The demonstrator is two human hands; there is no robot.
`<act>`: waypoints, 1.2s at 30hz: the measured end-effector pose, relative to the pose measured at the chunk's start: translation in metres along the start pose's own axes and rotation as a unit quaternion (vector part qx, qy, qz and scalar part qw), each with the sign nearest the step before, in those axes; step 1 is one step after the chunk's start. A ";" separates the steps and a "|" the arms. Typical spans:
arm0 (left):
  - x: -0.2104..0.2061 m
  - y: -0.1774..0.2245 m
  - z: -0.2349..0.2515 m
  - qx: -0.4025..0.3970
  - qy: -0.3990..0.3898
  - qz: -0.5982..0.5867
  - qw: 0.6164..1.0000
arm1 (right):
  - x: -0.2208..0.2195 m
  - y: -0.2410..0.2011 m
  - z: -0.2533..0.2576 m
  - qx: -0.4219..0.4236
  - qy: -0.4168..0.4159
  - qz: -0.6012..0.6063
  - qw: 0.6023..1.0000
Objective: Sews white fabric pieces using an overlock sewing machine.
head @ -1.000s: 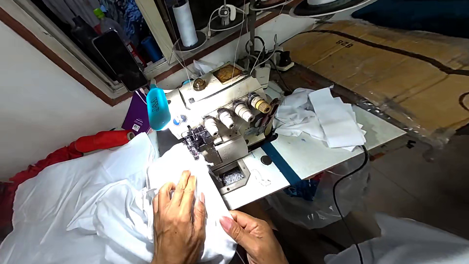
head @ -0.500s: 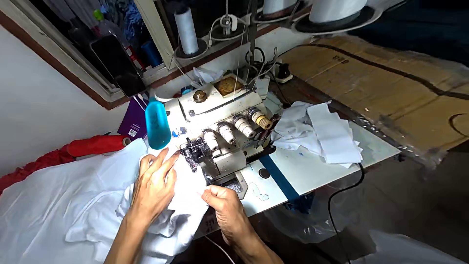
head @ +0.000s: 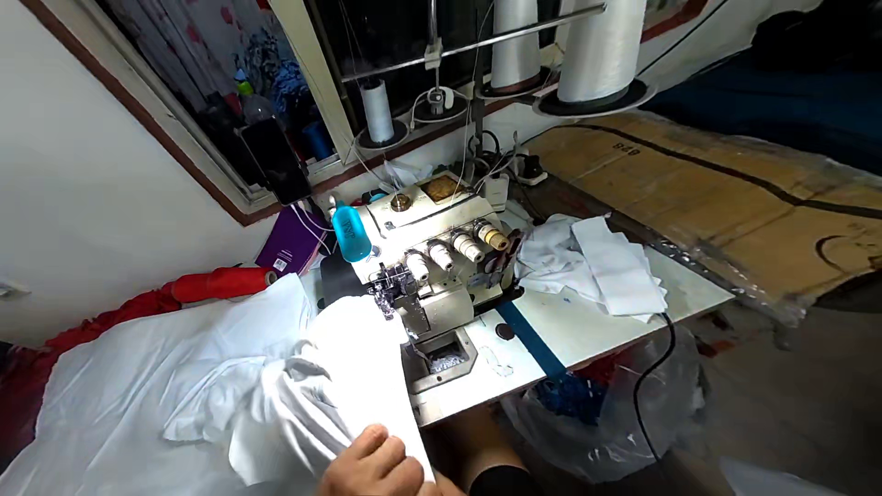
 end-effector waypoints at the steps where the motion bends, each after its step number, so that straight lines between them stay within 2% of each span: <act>1: -0.001 -0.002 -0.002 0.000 -0.002 0.019 1.000 | 0.004 -0.001 0.020 -0.075 -0.026 -0.031 0.996; 2: 0.001 -0.006 -0.007 0.013 -0.007 0.033 0.999 | 0.005 0.004 0.043 -0.101 -0.023 -0.093 0.990; 4: 0.006 -0.018 -0.021 0.066 -0.017 0.058 0.996 | 0.015 0.010 0.082 -0.031 0.030 -0.256 0.966; 6: 0.001 -0.027 -0.034 0.110 -0.009 0.077 0.991 | 0.030 0.000 0.083 0.138 0.071 -0.311 0.938; 8: -0.002 -0.026 -0.031 0.119 0.021 0.088 0.989 | 0.023 -0.016 0.071 0.283 0.006 -0.303 0.910; 10: 0.003 -0.019 -0.019 0.106 0.030 0.114 0.987 | 0.010 -0.021 0.063 0.346 -0.064 -0.352 0.867; 12: 0.007 -0.017 -0.017 0.095 0.000 0.141 0.985 | 0.013 -0.024 0.061 0.357 -0.077 -0.428 0.826; 15: -0.006 -0.019 -0.034 0.121 -0.031 0.135 0.983 | 0.035 -0.032 0.064 0.308 -0.074 -0.473 0.822; 19: -0.016 -0.012 -0.028 0.144 0.058 0.128 0.980 | 0.027 -0.038 0.088 0.317 0.050 -0.508 0.799; 21: -0.019 -0.008 -0.026 0.154 0.096 0.124 0.976 | 0.018 -0.040 0.109 0.353 0.027 -0.499 0.791; 24: -0.022 -0.008 -0.028 0.173 0.120 0.131 0.969 | 0.006 -0.036 0.137 0.388 -0.081 -0.483 0.781; 25: -0.021 -0.010 -0.029 0.183 0.123 0.133 0.966 | 0.004 -0.036 0.142 0.395 -0.092 -0.479 0.778; 27: -0.020 -0.013 -0.031 0.200 0.118 0.156 0.960 | 0.004 -0.035 0.142 0.406 -0.058 -0.466 0.785; 29: -0.027 -0.011 -0.034 0.211 0.086 0.177 0.957 | 0.006 -0.029 0.130 0.382 0.041 -0.450 0.806; 30: -0.032 -0.007 -0.035 0.214 0.069 0.168 0.960 | 0.007 -0.026 0.122 0.340 0.098 -0.440 0.826; 32: -0.039 0.005 -0.031 0.210 0.049 0.145 0.966 | 0.010 -0.019 0.106 0.183 0.165 -0.412 0.877; 34: -0.038 0.009 -0.028 0.192 0.048 0.156 0.968 | 0.020 -0.011 0.096 -0.016 0.147 -0.338 0.929; 36: -0.036 0.007 -0.028 0.175 0.041 0.171 0.969 | 0.030 -0.012 0.088 -0.125 0.109 -0.271 0.948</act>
Point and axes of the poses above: each hand's wrist, its own z-axis towards the middle knuckle, its own x-axis out of the back of the hand, y = z × x, the point moved 4 cm from there along z, towards the middle knuckle, and after that the axes turned 12 degrees about y, right-handed, at the moved point
